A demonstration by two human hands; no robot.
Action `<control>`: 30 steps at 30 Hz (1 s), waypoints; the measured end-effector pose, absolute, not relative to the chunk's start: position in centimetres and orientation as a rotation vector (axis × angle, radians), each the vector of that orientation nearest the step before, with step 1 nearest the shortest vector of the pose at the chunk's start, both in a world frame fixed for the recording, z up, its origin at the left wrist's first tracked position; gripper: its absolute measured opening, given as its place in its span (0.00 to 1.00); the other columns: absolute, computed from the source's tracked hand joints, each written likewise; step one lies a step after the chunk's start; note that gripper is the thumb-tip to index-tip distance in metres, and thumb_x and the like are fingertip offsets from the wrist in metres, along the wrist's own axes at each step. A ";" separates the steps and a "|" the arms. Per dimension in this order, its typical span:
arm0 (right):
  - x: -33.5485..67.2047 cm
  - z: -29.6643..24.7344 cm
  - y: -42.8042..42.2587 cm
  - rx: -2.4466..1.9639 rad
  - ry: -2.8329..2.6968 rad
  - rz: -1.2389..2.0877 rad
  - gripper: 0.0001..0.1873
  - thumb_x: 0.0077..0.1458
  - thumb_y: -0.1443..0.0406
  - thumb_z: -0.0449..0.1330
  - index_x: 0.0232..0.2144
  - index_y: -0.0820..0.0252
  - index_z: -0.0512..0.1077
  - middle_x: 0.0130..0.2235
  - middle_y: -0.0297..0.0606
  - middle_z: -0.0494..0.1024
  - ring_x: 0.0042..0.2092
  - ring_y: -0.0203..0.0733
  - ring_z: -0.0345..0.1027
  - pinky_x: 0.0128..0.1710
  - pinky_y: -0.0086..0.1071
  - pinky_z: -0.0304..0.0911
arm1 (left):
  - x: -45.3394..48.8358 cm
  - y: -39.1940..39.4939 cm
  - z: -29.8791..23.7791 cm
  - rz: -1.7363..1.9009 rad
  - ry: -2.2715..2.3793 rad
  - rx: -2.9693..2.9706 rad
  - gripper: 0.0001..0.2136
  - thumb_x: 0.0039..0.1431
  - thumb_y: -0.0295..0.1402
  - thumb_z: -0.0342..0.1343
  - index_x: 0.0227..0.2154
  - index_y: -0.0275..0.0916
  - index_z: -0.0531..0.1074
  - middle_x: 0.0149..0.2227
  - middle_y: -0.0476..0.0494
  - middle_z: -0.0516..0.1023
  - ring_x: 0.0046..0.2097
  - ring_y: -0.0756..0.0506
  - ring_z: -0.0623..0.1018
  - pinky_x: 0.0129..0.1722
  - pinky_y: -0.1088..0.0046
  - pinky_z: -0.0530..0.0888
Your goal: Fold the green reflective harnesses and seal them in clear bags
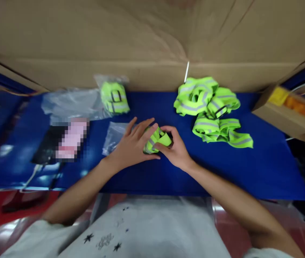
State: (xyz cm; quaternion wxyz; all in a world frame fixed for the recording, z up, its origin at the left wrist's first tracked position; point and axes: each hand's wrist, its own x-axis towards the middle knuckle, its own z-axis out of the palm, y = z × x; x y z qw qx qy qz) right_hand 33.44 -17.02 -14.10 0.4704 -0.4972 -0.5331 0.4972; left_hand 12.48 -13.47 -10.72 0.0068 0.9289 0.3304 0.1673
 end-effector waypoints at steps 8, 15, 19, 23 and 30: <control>33.6 -14.2 -16.0 -1.163 -1.370 1.082 0.30 0.51 0.50 0.71 0.50 0.56 0.67 0.49 0.40 0.75 0.48 0.44 0.71 0.51 0.40 0.70 | 11.9 -12.4 -11.2 0.492 0.955 2.733 0.56 0.58 0.47 0.71 0.77 0.40 0.37 0.72 0.26 0.63 0.73 0.32 0.67 0.73 0.45 0.64; 33.1 -14.8 -16.4 -1.058 -1.391 1.020 0.27 0.52 0.53 0.71 0.49 0.56 0.69 0.47 0.38 0.76 0.46 0.43 0.71 0.49 0.37 0.70 | 12.3 -13.9 -12.1 0.567 1.008 2.903 0.53 0.60 0.45 0.70 0.77 0.41 0.41 0.68 0.25 0.66 0.69 0.30 0.71 0.66 0.46 0.73; 32.6 -14.7 -17.0 -0.998 -1.395 1.004 0.27 0.51 0.55 0.73 0.50 0.56 0.70 0.49 0.39 0.76 0.47 0.43 0.71 0.46 0.36 0.71 | 11.4 -14.1 -13.3 0.712 0.995 3.024 0.47 0.63 0.47 0.67 0.76 0.43 0.47 0.68 0.25 0.66 0.67 0.28 0.73 0.64 0.45 0.76; 32.3 -14.2 -17.6 -0.996 -1.391 1.012 0.30 0.50 0.55 0.74 0.50 0.55 0.68 0.49 0.38 0.74 0.47 0.42 0.70 0.47 0.35 0.71 | 10.6 -13.9 -13.4 0.959 0.850 3.213 0.38 0.68 0.46 0.62 0.74 0.45 0.53 0.69 0.26 0.67 0.68 0.30 0.72 0.65 0.48 0.76; 32.4 -13.8 -17.5 -1.025 -1.398 1.194 0.28 0.51 0.52 0.73 0.48 0.56 0.70 0.45 0.36 0.77 0.45 0.42 0.73 0.47 0.35 0.72 | 10.5 -14.3 -13.5 0.960 0.875 3.230 0.45 0.62 0.54 0.65 0.74 0.44 0.52 0.66 0.26 0.71 0.64 0.29 0.77 0.61 0.48 0.78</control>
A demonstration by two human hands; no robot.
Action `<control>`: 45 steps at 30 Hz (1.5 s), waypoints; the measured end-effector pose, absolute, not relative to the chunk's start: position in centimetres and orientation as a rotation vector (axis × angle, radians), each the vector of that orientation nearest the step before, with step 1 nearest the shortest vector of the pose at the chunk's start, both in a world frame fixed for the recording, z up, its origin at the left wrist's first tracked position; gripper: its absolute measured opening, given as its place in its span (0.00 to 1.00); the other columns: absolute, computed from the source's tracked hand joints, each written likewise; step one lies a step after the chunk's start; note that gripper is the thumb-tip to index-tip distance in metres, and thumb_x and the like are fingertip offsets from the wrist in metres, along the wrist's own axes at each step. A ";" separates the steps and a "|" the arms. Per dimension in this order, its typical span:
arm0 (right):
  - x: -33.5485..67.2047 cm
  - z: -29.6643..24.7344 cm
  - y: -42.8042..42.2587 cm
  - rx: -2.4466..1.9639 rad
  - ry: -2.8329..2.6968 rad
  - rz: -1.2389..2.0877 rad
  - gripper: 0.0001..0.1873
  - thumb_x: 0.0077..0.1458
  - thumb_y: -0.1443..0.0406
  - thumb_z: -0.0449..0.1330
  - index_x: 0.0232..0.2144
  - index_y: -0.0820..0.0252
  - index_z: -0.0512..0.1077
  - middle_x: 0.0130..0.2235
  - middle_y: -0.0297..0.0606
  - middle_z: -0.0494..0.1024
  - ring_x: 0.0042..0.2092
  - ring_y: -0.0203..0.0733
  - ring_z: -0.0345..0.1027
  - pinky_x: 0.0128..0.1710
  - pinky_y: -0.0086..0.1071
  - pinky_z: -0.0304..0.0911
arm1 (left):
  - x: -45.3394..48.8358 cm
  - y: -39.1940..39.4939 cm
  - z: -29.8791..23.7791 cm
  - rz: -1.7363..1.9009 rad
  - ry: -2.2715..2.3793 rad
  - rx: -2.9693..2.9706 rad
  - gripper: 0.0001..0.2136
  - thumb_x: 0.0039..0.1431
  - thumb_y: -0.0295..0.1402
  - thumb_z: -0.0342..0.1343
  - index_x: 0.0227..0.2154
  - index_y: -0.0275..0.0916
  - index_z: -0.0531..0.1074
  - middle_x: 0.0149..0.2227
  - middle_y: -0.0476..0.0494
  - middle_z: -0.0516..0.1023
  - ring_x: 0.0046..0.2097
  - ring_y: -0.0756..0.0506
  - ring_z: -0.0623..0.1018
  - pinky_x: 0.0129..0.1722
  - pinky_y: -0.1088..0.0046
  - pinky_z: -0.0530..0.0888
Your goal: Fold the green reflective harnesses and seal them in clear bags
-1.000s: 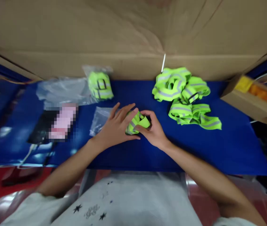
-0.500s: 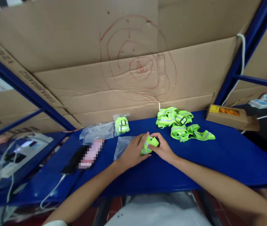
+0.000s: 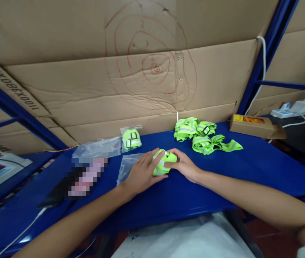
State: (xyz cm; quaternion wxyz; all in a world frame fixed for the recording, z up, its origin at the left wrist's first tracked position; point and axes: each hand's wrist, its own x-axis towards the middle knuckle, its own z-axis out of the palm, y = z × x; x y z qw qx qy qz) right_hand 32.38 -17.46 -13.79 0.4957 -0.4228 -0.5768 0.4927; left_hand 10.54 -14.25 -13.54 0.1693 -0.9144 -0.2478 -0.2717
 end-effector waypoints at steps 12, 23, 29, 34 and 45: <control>31.7 -13.2 -19.4 -1.047 -1.673 0.767 0.20 0.57 0.58 0.69 0.49 0.55 0.74 0.46 0.37 0.82 0.45 0.45 0.74 0.47 0.36 0.68 | 9.8 -13.6 -12.6 -0.862 -0.535 -2.711 0.49 0.64 0.52 0.63 0.76 0.44 0.40 0.65 0.24 0.71 0.65 0.31 0.76 0.60 0.50 0.79; 29.6 -13.9 -16.7 -1.110 -1.571 0.858 0.21 0.56 0.55 0.65 0.48 0.58 0.73 0.36 0.35 0.78 0.33 0.41 0.69 0.34 0.34 0.66 | 12.0 -14.6 -11.3 -0.577 -0.784 -2.500 0.53 0.59 0.55 0.66 0.77 0.39 0.44 0.61 0.24 0.73 0.59 0.29 0.78 0.58 0.53 0.75; 30.2 -11.8 -17.4 -0.952 -1.890 0.903 0.15 0.62 0.55 0.61 0.43 0.56 0.81 0.38 0.38 0.83 0.38 0.46 0.76 0.46 0.41 0.73 | 12.7 -16.5 -9.3 -0.636 -0.994 -2.650 0.53 0.63 0.34 0.65 0.77 0.44 0.30 0.50 0.36 0.80 0.51 0.34 0.81 0.51 0.57 0.76; 31.7 -11.4 -17.5 -0.661 -2.055 1.104 0.30 0.71 0.44 0.52 0.60 0.55 0.74 0.61 0.45 0.78 0.62 0.46 0.73 0.67 0.48 0.67 | 12.9 -17.8 -7.8 -0.827 -1.137 -3.026 0.65 0.51 0.47 0.76 0.77 0.52 0.28 0.59 0.33 0.76 0.56 0.32 0.80 0.55 0.47 0.76; 36.0 -12.1 -19.0 -0.799 -2.141 0.898 0.38 0.72 0.49 0.54 0.76 0.50 0.47 0.75 0.46 0.57 0.75 0.50 0.55 0.74 0.51 0.56 | 11.5 -14.2 -7.7 -0.864 -1.722 -3.639 0.29 0.61 0.56 0.64 0.57 0.40 0.78 0.59 0.38 0.79 0.62 0.34 0.77 0.63 0.56 0.72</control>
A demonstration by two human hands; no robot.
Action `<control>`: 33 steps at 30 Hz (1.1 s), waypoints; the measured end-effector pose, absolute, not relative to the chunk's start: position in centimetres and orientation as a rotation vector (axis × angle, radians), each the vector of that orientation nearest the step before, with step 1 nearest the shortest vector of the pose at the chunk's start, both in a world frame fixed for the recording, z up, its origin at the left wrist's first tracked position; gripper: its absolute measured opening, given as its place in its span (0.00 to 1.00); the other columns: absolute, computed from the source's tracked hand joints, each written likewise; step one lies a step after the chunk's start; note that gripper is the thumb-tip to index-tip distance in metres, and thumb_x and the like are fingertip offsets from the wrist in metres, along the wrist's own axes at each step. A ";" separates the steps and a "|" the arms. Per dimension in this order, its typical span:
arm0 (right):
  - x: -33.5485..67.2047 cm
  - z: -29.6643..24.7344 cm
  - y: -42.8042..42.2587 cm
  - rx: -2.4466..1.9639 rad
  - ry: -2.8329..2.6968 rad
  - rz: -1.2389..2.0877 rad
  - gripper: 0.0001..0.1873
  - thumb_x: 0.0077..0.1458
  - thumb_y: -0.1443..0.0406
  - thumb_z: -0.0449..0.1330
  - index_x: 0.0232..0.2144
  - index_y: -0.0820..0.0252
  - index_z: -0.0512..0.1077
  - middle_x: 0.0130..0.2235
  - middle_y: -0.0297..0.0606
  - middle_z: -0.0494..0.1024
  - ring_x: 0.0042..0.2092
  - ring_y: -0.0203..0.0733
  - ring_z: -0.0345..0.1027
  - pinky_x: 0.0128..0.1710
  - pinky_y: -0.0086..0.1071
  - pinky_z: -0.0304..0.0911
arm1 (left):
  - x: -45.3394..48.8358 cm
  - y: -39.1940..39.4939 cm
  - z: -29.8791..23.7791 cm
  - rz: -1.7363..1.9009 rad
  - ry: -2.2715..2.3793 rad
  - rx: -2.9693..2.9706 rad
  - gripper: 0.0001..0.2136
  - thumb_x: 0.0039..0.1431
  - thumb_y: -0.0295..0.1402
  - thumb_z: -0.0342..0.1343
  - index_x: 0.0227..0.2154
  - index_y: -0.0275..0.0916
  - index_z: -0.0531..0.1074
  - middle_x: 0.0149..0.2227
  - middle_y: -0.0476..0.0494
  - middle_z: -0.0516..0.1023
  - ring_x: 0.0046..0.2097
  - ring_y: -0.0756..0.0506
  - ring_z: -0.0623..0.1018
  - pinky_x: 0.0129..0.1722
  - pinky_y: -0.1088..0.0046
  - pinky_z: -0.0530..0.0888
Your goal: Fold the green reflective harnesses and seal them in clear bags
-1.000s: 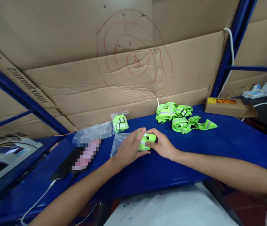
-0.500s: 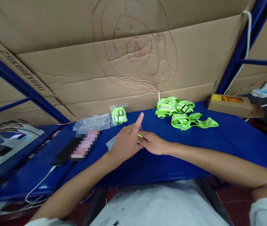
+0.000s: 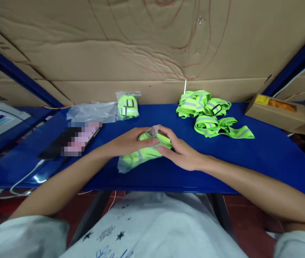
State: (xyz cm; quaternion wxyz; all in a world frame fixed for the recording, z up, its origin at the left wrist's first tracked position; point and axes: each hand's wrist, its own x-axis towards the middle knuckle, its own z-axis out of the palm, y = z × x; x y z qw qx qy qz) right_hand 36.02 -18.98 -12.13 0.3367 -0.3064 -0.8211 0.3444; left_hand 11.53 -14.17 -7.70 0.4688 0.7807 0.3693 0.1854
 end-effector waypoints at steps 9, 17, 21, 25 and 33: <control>34.6 -12.6 -20.6 -0.684 -2.339 0.336 0.30 0.75 0.46 0.44 0.56 0.56 0.75 0.60 0.48 0.71 0.66 0.51 0.60 0.65 0.50 0.54 | 11.5 -14.5 -10.5 0.211 0.563 1.157 0.25 0.48 0.49 0.77 0.42 0.35 0.83 0.38 0.40 0.86 0.36 0.46 0.83 0.37 0.74 0.77; 35.2 -10.8 -20.8 -0.740 -2.190 0.236 0.28 0.72 0.51 0.57 0.65 0.62 0.68 0.47 0.44 0.82 0.47 0.43 0.74 0.51 0.38 0.63 | 12.1 -15.4 -10.7 0.414 0.586 1.135 0.27 0.47 0.45 0.78 0.48 0.37 0.82 0.44 0.39 0.86 0.39 0.45 0.84 0.41 0.73 0.79; 35.5 -11.2 -19.9 -0.773 -2.119 0.658 0.24 0.71 0.57 0.60 0.64 0.57 0.71 0.53 0.42 0.84 0.52 0.43 0.78 0.55 0.38 0.68 | 12.0 -14.9 -11.7 0.485 0.659 1.305 0.28 0.50 0.47 0.76 0.49 0.35 0.81 0.46 0.38 0.85 0.41 0.45 0.83 0.42 0.74 0.77; 35.0 -11.3 -19.7 -0.705 -2.017 1.047 0.21 0.71 0.58 0.58 0.62 0.55 0.75 0.57 0.39 0.82 0.57 0.42 0.78 0.55 0.35 0.72 | 12.1 -15.0 -12.0 0.514 0.693 1.363 0.27 0.49 0.47 0.77 0.46 0.35 0.80 0.42 0.41 0.84 0.41 0.45 0.82 0.41 0.75 0.76; 38.8 -10.6 -17.8 -0.950 -1.886 0.816 0.13 0.63 0.53 0.67 0.36 0.56 0.80 0.48 0.40 0.81 0.49 0.43 0.76 0.53 0.37 0.70 | 13.7 -16.9 -11.1 0.767 0.674 1.077 0.30 0.59 0.48 0.71 0.63 0.55 0.70 0.55 0.46 0.80 0.50 0.44 0.82 0.52 0.69 0.79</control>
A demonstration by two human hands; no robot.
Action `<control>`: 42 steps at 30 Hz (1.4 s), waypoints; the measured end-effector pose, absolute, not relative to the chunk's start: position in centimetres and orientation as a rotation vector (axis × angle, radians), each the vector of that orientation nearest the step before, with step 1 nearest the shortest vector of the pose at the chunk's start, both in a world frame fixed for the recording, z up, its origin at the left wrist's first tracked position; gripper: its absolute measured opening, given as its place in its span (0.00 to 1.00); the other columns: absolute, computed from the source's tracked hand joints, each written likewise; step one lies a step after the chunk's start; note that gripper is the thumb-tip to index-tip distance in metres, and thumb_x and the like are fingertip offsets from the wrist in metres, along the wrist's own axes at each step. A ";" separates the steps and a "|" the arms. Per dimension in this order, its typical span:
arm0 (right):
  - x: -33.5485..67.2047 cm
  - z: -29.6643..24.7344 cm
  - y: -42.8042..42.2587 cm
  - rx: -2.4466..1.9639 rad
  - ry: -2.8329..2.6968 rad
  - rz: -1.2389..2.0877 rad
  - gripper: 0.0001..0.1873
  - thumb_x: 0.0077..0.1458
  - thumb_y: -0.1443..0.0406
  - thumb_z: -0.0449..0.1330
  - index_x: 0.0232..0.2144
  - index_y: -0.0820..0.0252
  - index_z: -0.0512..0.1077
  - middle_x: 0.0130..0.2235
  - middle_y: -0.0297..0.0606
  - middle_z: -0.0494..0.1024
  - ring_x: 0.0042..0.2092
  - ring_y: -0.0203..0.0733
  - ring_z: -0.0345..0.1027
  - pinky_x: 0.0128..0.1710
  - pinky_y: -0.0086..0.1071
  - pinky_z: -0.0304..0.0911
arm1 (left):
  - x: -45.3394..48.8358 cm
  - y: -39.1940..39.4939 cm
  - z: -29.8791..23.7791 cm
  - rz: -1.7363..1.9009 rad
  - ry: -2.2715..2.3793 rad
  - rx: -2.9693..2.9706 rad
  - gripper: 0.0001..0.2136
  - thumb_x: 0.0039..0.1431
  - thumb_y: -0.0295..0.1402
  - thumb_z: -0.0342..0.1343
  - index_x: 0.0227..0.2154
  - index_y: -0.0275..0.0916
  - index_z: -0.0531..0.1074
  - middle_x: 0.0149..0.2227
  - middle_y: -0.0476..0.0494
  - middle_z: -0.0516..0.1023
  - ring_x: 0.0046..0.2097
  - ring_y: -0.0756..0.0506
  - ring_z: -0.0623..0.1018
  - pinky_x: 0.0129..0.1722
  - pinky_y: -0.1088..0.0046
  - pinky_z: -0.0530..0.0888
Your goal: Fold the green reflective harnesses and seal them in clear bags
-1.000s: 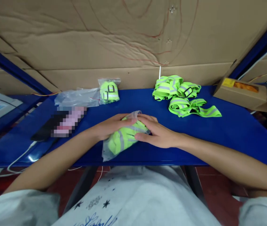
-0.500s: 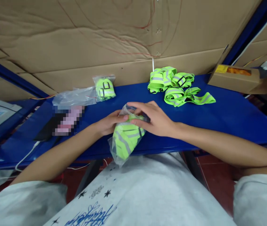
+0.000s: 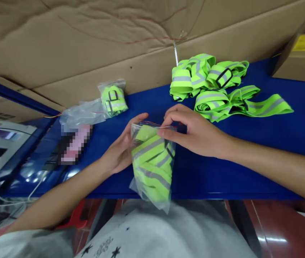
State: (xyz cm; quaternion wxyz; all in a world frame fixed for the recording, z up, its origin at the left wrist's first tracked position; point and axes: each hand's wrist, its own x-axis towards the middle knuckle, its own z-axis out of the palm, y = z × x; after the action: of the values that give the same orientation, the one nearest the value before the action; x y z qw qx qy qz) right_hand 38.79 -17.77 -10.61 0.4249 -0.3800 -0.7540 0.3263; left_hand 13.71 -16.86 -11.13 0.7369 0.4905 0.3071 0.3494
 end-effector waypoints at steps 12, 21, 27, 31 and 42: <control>42.5 -9.7 -17.0 -0.969 -1.856 1.146 0.17 0.64 0.50 0.65 0.37 0.57 0.80 0.34 0.34 0.82 0.35 0.36 0.73 0.36 0.30 0.64 | 15.0 -14.9 -9.4 0.720 0.936 1.228 0.16 0.58 0.41 0.73 0.27 0.35 0.76 0.26 0.50 0.72 0.29 0.55 0.68 0.30 0.83 0.65; 41.5 -11.9 -17.3 -1.205 -1.739 0.944 0.22 0.61 0.45 0.66 0.31 0.56 0.75 0.36 0.36 0.80 0.36 0.40 0.72 0.34 0.33 0.64 | 15.0 -14.8 -10.4 0.717 0.972 1.176 0.16 0.55 0.37 0.75 0.42 0.38 0.78 0.31 0.49 0.80 0.32 0.52 0.77 0.33 0.80 0.71; 41.9 -11.6 -17.0 -1.247 -1.425 1.467 0.25 0.50 0.48 0.75 0.39 0.56 0.73 0.29 0.32 0.78 0.28 0.36 0.70 0.26 0.31 0.66 | 14.5 -14.0 -10.9 0.641 0.908 0.924 0.24 0.54 0.45 0.75 0.49 0.36 0.81 0.40 0.42 0.85 0.40 0.47 0.84 0.41 0.75 0.80; 41.9 -11.3 -17.0 -1.190 -1.275 1.456 0.27 0.47 0.55 0.79 0.47 0.56 0.76 0.33 0.33 0.81 0.33 0.35 0.73 0.30 0.28 0.70 | 14.3 -13.9 -11.2 0.622 0.913 0.872 0.17 0.52 0.39 0.77 0.40 0.33 0.84 0.40 0.41 0.86 0.42 0.48 0.83 0.44 0.75 0.81; 42.7 -9.1 -17.2 -1.245 -1.576 1.466 0.21 0.55 0.48 0.73 0.29 0.60 0.79 0.29 0.37 0.80 0.28 0.32 0.71 0.27 0.26 0.67 | 13.9 -14.0 -9.8 0.753 0.882 0.932 0.19 0.46 0.35 0.80 0.25 0.34 0.73 0.28 0.50 0.79 0.28 0.54 0.77 0.31 0.80 0.76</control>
State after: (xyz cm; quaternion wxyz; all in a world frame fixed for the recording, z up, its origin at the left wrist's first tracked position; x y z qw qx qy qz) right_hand 42.70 -17.19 -9.11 0.3216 -0.4742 -0.5999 0.5583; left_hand 13.90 -14.05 -9.80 0.7358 0.4244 0.4013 0.3427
